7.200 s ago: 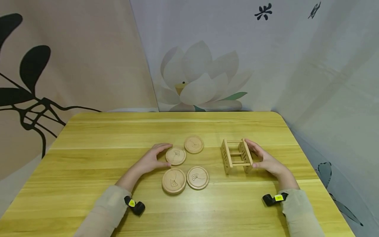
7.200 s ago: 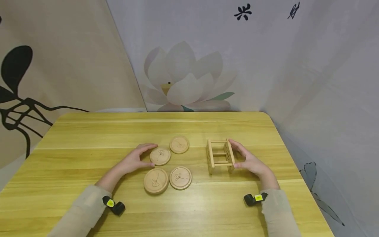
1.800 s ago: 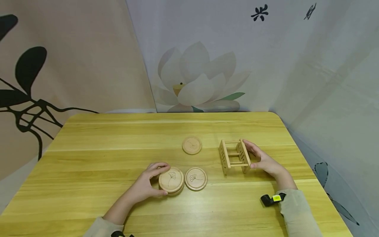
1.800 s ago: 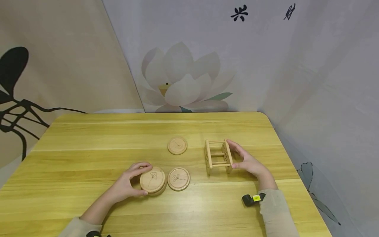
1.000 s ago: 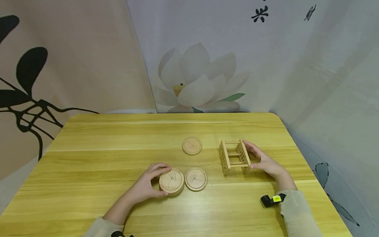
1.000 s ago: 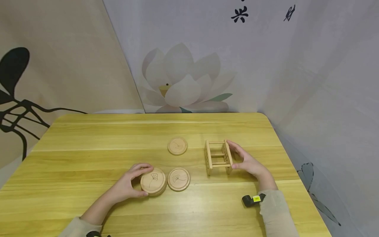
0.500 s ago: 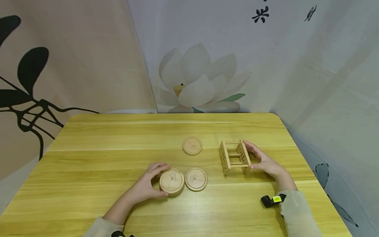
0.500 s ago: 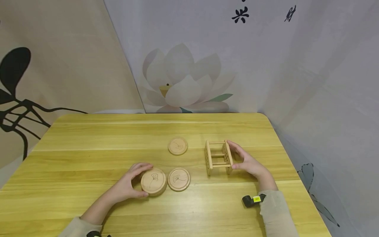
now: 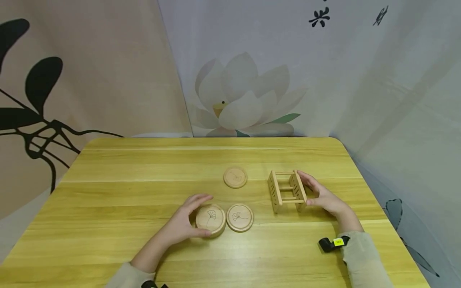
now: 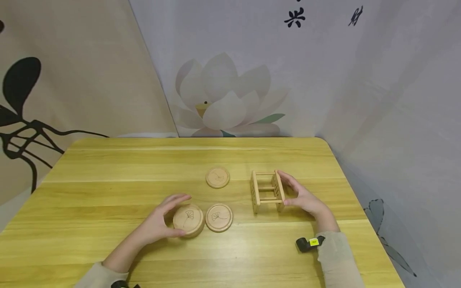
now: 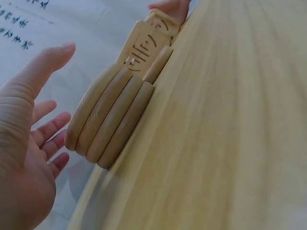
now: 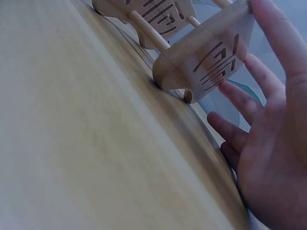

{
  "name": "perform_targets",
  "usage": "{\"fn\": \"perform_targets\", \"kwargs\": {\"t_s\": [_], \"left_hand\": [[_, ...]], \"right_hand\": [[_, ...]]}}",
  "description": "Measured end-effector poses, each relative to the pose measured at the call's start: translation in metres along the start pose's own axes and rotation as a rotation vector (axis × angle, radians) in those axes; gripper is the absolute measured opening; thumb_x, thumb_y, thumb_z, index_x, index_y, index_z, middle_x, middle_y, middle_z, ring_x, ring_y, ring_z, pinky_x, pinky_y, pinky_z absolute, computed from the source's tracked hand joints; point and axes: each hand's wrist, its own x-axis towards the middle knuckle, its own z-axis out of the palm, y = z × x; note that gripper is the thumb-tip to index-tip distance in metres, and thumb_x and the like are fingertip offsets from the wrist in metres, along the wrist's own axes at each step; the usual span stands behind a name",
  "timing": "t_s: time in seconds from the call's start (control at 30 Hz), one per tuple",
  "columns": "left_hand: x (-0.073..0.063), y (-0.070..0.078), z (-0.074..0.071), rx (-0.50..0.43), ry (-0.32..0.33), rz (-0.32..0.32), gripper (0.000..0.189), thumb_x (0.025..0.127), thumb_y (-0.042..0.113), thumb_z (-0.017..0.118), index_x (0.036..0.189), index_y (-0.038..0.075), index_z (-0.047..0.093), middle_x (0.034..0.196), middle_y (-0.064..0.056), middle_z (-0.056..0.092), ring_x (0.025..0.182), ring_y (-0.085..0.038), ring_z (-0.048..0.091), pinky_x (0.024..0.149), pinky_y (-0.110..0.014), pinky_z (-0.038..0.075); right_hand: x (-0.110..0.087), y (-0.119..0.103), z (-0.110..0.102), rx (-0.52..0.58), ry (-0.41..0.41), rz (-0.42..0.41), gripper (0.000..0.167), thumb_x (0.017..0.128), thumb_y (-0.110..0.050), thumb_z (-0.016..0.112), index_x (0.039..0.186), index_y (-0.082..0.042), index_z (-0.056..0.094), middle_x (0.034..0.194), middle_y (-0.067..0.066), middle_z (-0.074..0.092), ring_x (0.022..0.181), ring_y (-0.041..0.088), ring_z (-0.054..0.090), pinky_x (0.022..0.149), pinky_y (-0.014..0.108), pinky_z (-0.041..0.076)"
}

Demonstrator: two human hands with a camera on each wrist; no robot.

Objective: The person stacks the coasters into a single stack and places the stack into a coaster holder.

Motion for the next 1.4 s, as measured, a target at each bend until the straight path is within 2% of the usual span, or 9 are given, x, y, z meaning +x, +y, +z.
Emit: {"fn": "perform_targets", "kwargs": {"t_s": [0.23,0.5,0.6,0.8,0.93,1.07,1.4], "left_hand": [[0.010,0.011,0.003,0.028,-0.016,-0.016,0.095,0.061,0.030,0.091,0.144,0.025,0.045,0.149,-0.011,0.035,0.135,-0.033,0.030,0.101,-0.067,0.022],[0.025,0.028,0.005,0.070,-0.116,-0.046,0.099,0.059,0.028,0.092,0.145,0.026,0.043,0.150,-0.011,0.033,0.134,-0.035,0.030,0.101,-0.067,0.023],[0.034,0.033,0.004,0.100,-0.176,-0.021,0.099,0.059,0.029,0.091,0.145,0.024,0.043,0.149,-0.009,0.035,0.134,-0.033,0.032,0.103,-0.063,0.025],[0.059,0.036,0.002,0.170,-0.355,0.095,0.098,0.063,0.032,0.089,0.146,0.016,0.041,0.148,-0.010,0.037,0.136,-0.029,0.031,0.108,-0.054,0.024],[0.075,0.036,0.005,0.210,-0.458,0.100,0.100,0.064,0.034,0.089,0.148,0.016,0.038,0.151,-0.010,0.033,0.139,-0.028,0.025,0.111,-0.051,0.019],[0.086,0.038,0.013,0.301,-0.541,0.091,0.101,0.064,0.039,0.088,0.149,0.018,0.037,0.153,-0.009,0.030,0.140,-0.029,0.021,0.111,-0.051,0.018],[0.102,0.034,0.027,0.439,-0.659,0.120,0.102,0.063,0.039,0.089,0.148,0.018,0.037,0.149,-0.003,0.036,0.136,-0.021,0.030,0.112,-0.044,0.020]], "right_hand": [[-0.001,0.000,-0.001,0.003,-0.001,0.007,0.091,0.085,-0.026,0.073,0.155,-0.018,0.016,0.155,0.018,0.018,0.135,0.012,0.026,0.102,0.068,0.008],[0.000,0.000,0.000,0.002,-0.002,0.001,0.091,0.085,-0.026,0.074,0.155,-0.017,0.016,0.154,0.019,0.019,0.134,0.012,0.028,0.102,0.067,0.009],[0.000,-0.001,0.000,-0.003,0.000,-0.002,0.092,0.084,-0.026,0.074,0.155,-0.017,0.016,0.155,0.019,0.018,0.135,0.011,0.027,0.102,0.067,0.008],[0.000,-0.002,0.000,0.003,0.007,0.007,0.093,0.083,-0.026,0.075,0.155,-0.017,0.016,0.155,0.019,0.018,0.135,0.011,0.026,0.103,0.067,0.007],[-0.001,-0.002,0.001,0.003,0.008,0.009,0.093,0.083,-0.026,0.075,0.155,-0.017,0.016,0.155,0.019,0.017,0.135,0.011,0.026,0.103,0.067,0.007],[-0.001,-0.001,0.001,-0.002,0.007,0.009,0.093,0.083,-0.026,0.075,0.155,-0.017,0.016,0.155,0.019,0.017,0.135,0.011,0.026,0.103,0.067,0.006],[0.000,-0.003,0.000,0.012,0.001,0.004,0.092,0.085,-0.027,0.074,0.155,-0.016,0.015,0.156,0.019,0.015,0.135,0.010,0.025,0.102,0.069,0.005]]}}
